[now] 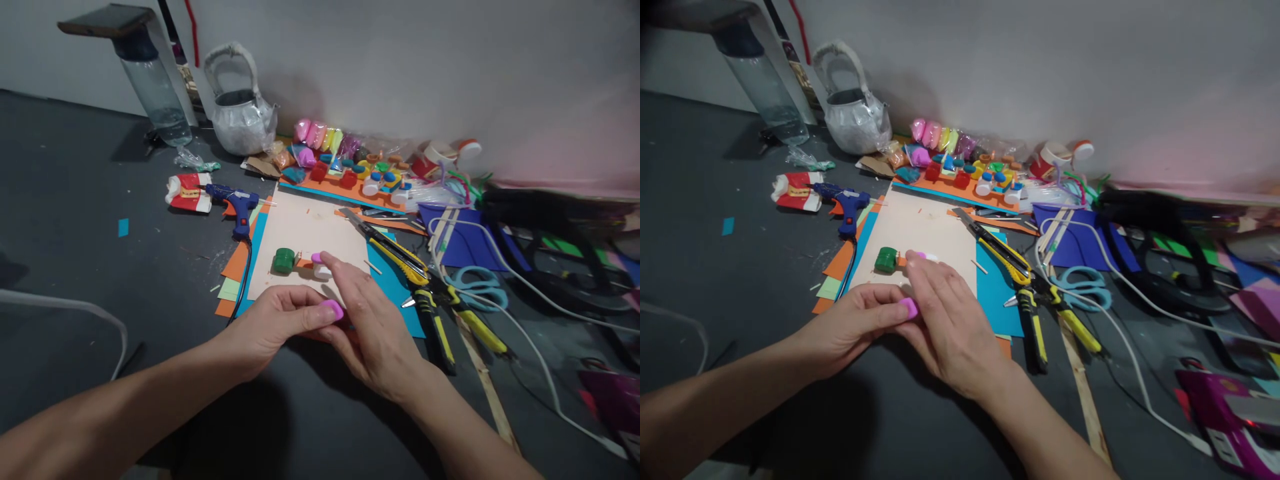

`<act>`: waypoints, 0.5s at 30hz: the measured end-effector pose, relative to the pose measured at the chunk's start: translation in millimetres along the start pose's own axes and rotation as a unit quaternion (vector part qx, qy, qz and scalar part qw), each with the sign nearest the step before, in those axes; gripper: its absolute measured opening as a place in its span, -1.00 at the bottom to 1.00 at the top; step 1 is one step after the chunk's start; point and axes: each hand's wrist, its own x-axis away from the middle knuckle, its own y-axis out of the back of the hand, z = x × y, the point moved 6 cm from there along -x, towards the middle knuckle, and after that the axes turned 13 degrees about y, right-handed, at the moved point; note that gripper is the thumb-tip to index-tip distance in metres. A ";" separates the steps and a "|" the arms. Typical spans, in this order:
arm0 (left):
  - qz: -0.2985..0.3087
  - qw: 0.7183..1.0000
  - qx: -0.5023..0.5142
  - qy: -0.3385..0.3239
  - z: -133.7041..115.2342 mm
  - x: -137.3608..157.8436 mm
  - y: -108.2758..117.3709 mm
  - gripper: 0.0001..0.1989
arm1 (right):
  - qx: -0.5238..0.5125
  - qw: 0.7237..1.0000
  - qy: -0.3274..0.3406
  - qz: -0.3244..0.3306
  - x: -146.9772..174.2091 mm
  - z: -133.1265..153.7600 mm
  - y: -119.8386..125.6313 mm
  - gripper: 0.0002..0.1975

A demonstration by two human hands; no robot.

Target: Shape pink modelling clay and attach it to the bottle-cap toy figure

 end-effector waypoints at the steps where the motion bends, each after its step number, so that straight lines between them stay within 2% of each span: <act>1: -0.003 1.000 0.002 -0.002 -0.5 0.0 0.0 -0.81 | 0.010 1.000 -0.006 0.002 0.1 -0.2 -1.1 -0.27; 6: -0.038 0.999 0.006 -0.010 -1.3 -1.2 4.7 -0.77 | 0.047 0.998 -0.038 0.033 1.4 -3.1 -11.2 -0.20; 9: -0.046 0.999 -0.009 -0.015 -1.1 -0.7 6.7 -0.77 | 0.028 0.998 -0.042 0.029 2.7 -4.9 -8.9 -0.20; 11: -0.038 0.999 -0.021 -0.011 -0.9 0.1 5.2 -0.78 | -0.012 0.999 -0.039 0.011 3.2 -5.4 -2.3 -0.28; 15: -0.001 0.999 -0.032 -0.007 -4.1 1.9 -3.9 -0.82 | -0.065 0.997 -0.022 -0.033 1.8 -4.0 13.5 -0.59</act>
